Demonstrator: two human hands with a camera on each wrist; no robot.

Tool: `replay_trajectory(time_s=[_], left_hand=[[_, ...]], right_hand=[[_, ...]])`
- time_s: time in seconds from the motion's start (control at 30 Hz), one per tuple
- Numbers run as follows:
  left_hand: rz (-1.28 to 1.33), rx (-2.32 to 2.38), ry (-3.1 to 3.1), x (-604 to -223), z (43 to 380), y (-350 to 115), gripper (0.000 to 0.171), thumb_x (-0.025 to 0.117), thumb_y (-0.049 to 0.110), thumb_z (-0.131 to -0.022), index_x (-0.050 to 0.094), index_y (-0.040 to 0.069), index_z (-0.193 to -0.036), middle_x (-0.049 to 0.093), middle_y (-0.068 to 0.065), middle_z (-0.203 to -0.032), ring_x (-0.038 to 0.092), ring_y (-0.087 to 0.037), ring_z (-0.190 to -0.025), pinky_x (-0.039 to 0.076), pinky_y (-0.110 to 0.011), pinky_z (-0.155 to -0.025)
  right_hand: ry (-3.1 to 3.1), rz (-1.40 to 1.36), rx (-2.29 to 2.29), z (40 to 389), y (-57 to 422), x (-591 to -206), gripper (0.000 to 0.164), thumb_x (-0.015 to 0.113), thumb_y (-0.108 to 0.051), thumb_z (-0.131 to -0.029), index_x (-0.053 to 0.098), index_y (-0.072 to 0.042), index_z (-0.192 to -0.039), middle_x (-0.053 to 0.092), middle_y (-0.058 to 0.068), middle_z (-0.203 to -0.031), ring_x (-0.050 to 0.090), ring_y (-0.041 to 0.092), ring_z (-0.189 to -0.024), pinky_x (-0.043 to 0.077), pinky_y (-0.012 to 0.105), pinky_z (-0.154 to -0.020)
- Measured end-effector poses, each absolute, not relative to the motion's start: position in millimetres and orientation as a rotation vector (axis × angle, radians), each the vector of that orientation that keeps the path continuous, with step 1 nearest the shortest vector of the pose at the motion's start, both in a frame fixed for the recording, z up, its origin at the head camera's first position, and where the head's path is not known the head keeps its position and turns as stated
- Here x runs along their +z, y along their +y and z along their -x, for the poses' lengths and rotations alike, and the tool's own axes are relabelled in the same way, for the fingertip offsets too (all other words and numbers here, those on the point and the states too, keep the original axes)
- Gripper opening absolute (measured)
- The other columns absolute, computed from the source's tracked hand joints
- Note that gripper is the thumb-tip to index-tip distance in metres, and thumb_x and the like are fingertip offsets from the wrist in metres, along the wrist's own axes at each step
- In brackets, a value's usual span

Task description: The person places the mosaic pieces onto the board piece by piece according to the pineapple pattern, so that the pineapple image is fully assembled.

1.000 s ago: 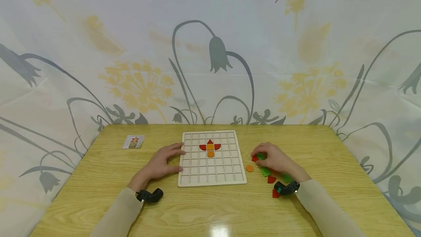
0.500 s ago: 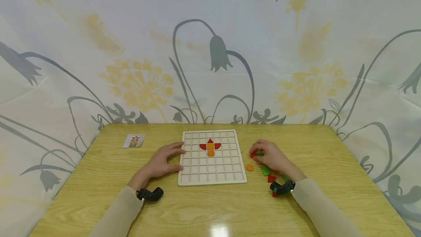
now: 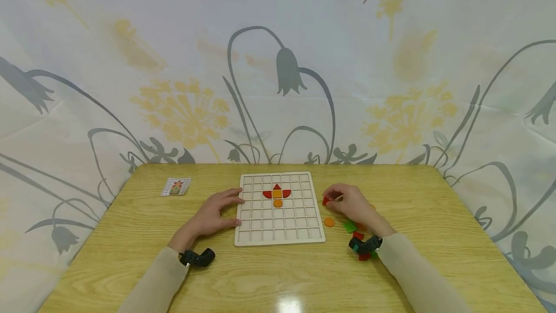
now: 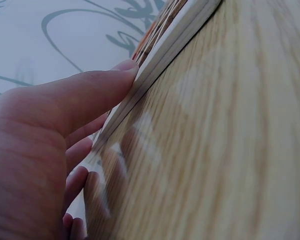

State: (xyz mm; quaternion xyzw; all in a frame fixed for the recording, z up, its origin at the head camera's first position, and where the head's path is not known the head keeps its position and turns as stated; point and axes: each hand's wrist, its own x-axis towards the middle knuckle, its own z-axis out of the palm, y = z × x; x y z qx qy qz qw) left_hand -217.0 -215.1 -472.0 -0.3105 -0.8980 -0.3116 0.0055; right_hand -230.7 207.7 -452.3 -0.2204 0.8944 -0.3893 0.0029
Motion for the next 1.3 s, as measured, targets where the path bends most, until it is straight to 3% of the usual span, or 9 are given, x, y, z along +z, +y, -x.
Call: replay_trajectory(time_s=[0.57,0.83,1.3], left_hand=[[0.987,-0.977,-2.794,-473.9,217.9,-213.8,0.054,0.078,0.035,-0.085,0.065,0.011,-0.133,0.043,-0.011,-0.154,0.036,-0.039,-0.141,0.025,-0.064,-0.111],[0.991,-0.971,-2.792,-471.8,216.9,-213.2,0.054,0.078,0.034,-0.086,0.065,0.011,-0.133,0.042,-0.012,-0.154,0.035,-0.039,-0.141,0.025,-0.064,-0.111],[0.982,-0.972,-2.788,-472.1,216.3,-213.8,0.054,0.077,0.035,-0.086,0.065,0.011,-0.132,0.043,-0.012,-0.153,0.035,-0.04,-0.141,0.025,-0.065,-0.11]], right_hand=[[2.658,0.709,-1.451,243.3,127.7,-462.7,0.01,0.074,-0.007,-0.09,0.075,-0.013,-0.097,0.07,-0.003,-0.096,0.066,0.015,-0.086,0.055,0.034,-0.077],[2.659,0.594,-1.459,245.2,115.4,-468.7,0.007,0.074,-0.01,-0.091,0.076,-0.014,-0.096,0.07,-0.004,-0.097,0.064,0.013,-0.088,0.053,0.036,-0.082],[2.688,0.624,-1.425,243.1,113.7,-476.6,0.005,0.074,-0.016,-0.092,0.075,-0.011,-0.094,0.067,-0.007,-0.092,0.061,0.012,-0.08,0.052,0.031,-0.074]])
